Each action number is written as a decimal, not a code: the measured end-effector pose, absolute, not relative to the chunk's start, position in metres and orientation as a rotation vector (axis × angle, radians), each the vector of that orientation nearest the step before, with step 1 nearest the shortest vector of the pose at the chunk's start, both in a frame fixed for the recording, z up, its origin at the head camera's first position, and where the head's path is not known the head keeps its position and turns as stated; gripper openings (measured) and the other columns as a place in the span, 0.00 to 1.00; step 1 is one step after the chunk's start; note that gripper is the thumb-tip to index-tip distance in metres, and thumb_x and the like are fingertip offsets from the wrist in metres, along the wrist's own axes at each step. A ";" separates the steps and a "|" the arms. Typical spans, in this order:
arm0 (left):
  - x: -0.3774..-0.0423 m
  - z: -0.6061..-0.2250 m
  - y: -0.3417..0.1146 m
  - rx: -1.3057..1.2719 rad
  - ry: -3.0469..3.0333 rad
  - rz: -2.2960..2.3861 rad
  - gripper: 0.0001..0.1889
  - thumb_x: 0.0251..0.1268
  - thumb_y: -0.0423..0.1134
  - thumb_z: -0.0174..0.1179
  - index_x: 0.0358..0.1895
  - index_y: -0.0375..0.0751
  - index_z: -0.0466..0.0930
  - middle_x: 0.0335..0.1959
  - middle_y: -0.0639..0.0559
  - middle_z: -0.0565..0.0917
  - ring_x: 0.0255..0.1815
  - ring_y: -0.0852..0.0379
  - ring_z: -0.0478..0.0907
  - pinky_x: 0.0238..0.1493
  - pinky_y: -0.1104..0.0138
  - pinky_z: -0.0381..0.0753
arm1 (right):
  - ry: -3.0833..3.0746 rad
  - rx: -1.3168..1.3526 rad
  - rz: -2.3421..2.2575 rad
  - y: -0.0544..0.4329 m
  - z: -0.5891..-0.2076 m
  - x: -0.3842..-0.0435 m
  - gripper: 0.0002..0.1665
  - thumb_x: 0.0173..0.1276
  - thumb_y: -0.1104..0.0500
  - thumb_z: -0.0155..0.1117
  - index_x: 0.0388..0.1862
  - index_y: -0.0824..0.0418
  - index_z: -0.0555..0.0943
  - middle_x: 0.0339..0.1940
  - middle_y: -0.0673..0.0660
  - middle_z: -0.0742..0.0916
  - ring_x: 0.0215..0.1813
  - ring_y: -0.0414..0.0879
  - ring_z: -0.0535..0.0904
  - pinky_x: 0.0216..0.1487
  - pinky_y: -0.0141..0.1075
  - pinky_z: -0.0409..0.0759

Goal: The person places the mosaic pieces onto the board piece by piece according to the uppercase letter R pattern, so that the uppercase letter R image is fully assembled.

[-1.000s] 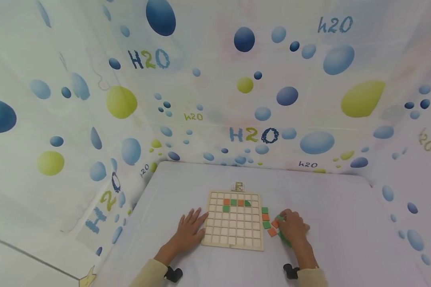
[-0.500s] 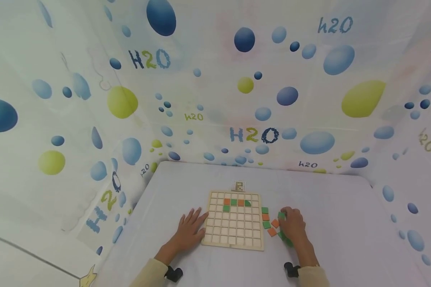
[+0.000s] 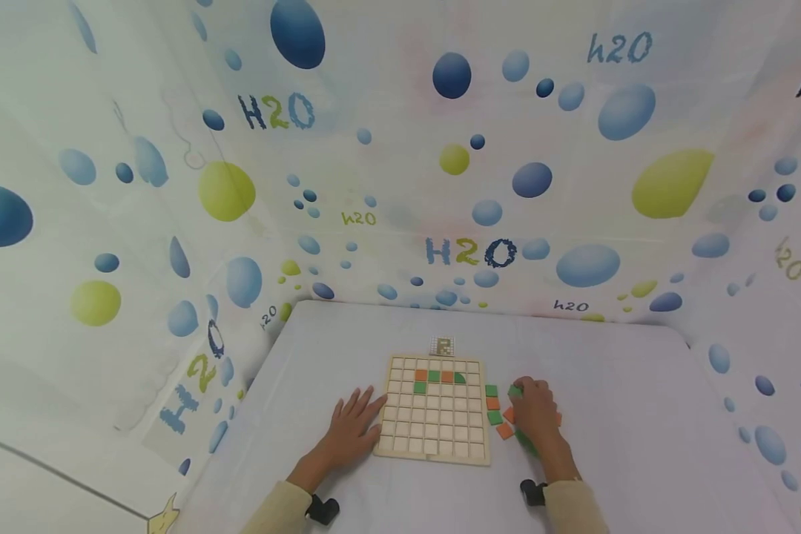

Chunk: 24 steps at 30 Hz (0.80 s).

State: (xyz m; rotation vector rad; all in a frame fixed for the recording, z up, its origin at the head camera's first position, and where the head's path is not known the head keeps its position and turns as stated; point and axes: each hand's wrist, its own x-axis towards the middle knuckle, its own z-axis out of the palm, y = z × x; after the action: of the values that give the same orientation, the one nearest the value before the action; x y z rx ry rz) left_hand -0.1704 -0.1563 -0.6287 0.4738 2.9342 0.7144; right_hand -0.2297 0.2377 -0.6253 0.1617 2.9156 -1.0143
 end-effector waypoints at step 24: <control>-0.171 -0.633 -0.158 0.480 2.950 0.721 0.30 0.80 0.47 0.48 0.82 0.49 0.66 0.85 0.40 0.60 0.86 0.32 0.50 0.78 0.31 0.48 | 2.861 0.169 -1.236 0.211 -0.616 -0.239 0.22 0.80 0.59 0.58 0.66 0.71 0.75 0.59 0.73 0.76 0.59 0.66 0.77 0.57 0.61 0.74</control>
State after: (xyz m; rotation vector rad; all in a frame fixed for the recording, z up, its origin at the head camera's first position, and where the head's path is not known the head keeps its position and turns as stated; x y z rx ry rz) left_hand -0.1712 -0.1581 -0.6327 0.4802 2.9498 0.7206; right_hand -0.2386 0.2106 -0.6155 0.1695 2.8613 -1.2362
